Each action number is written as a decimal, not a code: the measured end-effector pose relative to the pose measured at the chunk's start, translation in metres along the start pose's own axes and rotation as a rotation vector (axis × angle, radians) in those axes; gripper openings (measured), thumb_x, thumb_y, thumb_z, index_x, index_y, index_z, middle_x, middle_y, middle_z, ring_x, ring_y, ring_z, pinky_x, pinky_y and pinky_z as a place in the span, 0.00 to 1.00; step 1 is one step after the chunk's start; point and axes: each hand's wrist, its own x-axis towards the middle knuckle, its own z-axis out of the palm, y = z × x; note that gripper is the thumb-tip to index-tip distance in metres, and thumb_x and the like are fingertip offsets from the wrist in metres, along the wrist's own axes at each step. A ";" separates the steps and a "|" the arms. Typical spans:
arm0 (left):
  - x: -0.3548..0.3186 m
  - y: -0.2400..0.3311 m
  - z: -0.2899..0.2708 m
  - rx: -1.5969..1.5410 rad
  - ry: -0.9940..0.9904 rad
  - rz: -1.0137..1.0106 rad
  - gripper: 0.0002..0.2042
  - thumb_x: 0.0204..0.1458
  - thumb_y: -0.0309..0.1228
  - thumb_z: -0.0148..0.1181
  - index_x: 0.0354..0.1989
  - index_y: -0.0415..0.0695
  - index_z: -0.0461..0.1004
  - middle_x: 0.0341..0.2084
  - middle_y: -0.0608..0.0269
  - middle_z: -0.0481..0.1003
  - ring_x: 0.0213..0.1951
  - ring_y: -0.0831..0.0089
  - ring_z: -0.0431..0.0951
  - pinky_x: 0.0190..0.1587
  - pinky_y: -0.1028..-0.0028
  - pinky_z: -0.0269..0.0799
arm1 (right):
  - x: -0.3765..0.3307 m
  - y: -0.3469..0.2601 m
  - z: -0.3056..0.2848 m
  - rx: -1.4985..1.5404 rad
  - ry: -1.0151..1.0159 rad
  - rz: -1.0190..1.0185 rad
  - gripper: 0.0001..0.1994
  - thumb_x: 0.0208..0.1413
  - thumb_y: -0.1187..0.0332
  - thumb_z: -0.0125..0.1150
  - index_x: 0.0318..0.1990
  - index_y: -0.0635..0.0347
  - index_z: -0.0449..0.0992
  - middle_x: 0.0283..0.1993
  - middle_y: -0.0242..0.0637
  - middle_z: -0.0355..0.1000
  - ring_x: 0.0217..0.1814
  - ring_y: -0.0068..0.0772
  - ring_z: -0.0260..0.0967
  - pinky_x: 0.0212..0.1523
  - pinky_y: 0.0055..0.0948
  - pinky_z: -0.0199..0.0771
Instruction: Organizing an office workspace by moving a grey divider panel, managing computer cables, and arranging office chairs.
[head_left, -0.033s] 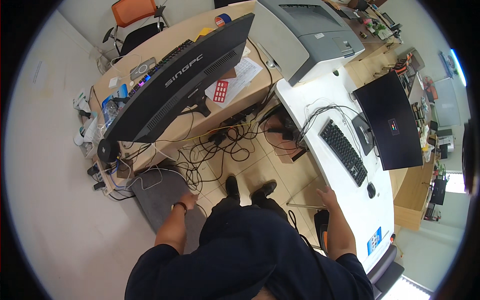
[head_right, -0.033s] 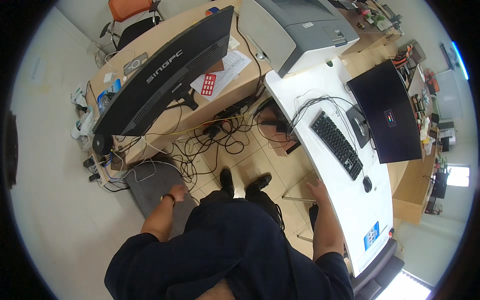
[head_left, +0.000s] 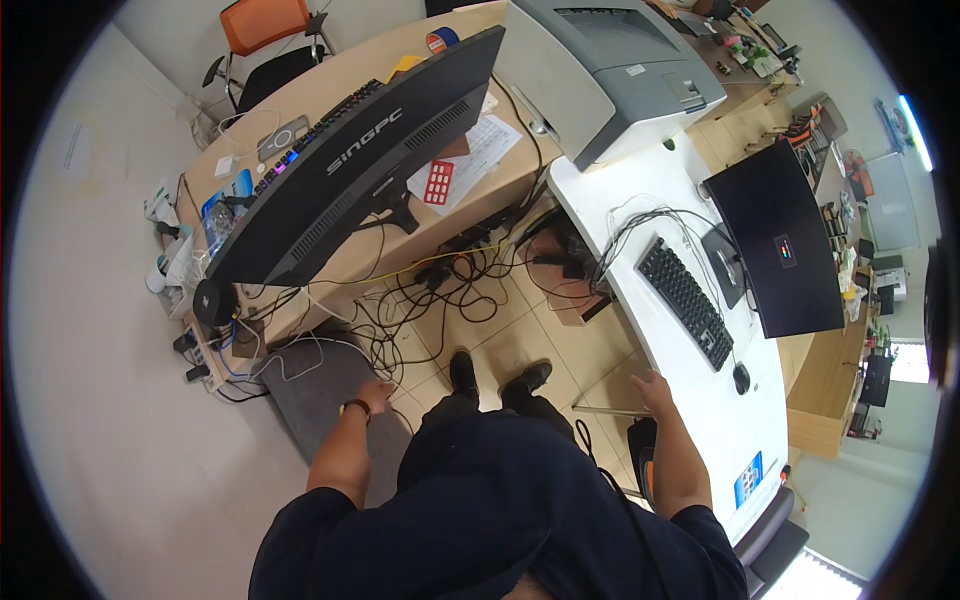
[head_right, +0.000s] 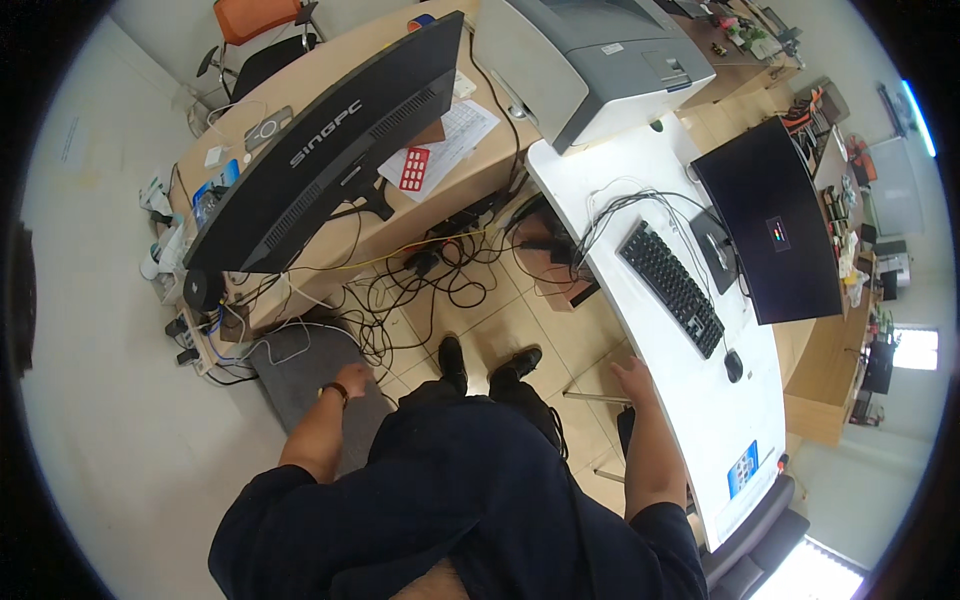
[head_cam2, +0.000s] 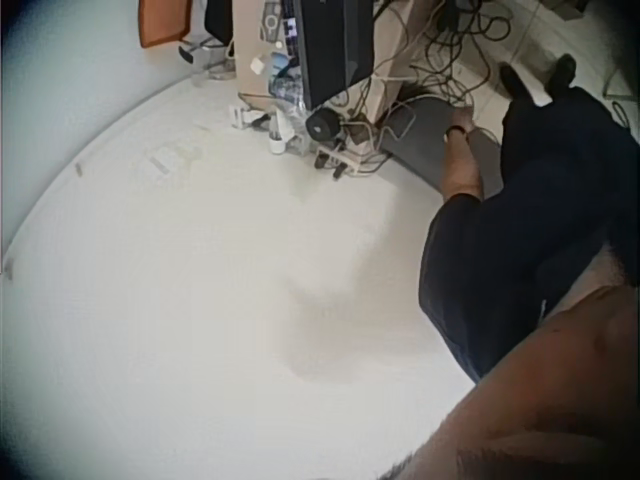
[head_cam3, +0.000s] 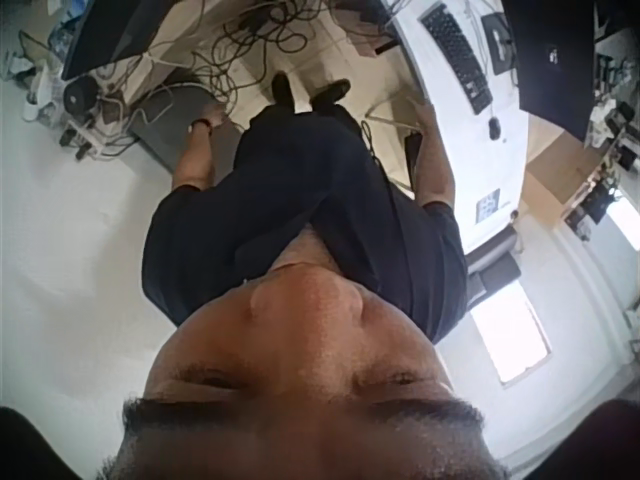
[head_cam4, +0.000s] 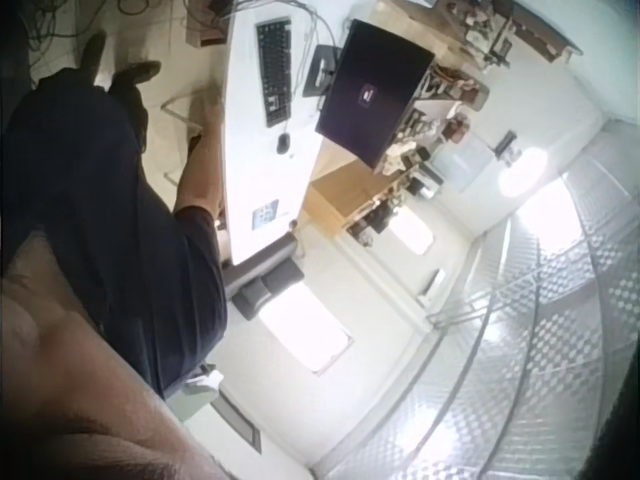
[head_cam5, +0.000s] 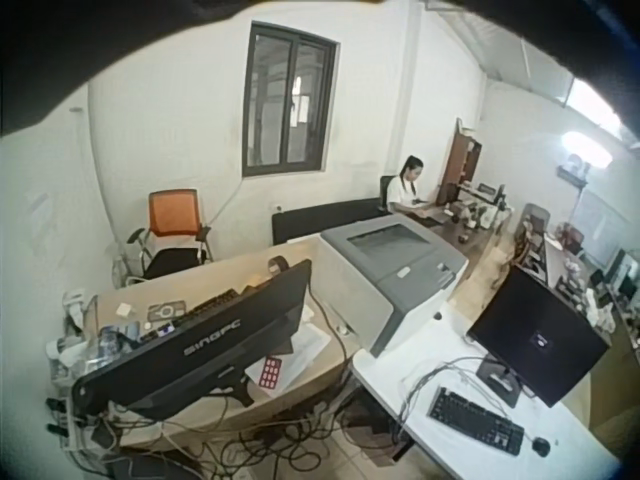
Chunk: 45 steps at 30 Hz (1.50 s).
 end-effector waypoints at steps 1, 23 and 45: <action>-0.001 0.020 -0.013 -0.057 0.055 -0.023 0.17 0.59 0.42 0.53 0.40 0.39 0.78 0.27 0.56 0.77 0.28 0.67 0.76 0.31 0.65 0.72 | -0.007 -0.010 -0.005 0.010 -0.039 0.000 0.37 0.51 0.51 0.66 0.62 0.70 0.65 0.60 0.57 0.68 0.63 0.48 0.67 0.60 0.36 0.68; 0.009 0.038 0.000 -0.181 -0.020 -0.286 0.17 0.59 0.45 0.53 0.38 0.41 0.76 0.29 0.57 0.75 0.30 0.64 0.75 0.35 0.65 0.76 | -0.080 0.056 0.033 0.204 -0.256 0.048 0.11 0.56 0.62 0.60 0.33 0.62 0.78 0.20 0.30 0.64 0.17 0.22 0.58 0.16 0.27 0.58; -0.018 0.032 0.024 -0.220 -0.049 -0.341 0.18 0.59 0.43 0.50 0.38 0.39 0.76 0.33 0.57 0.74 0.31 0.68 0.74 0.31 0.69 0.76 | -0.068 0.015 0.033 0.185 -0.261 -0.109 0.14 0.58 0.59 0.61 0.29 0.62 0.78 0.20 0.29 0.67 0.17 0.20 0.60 0.17 0.25 0.59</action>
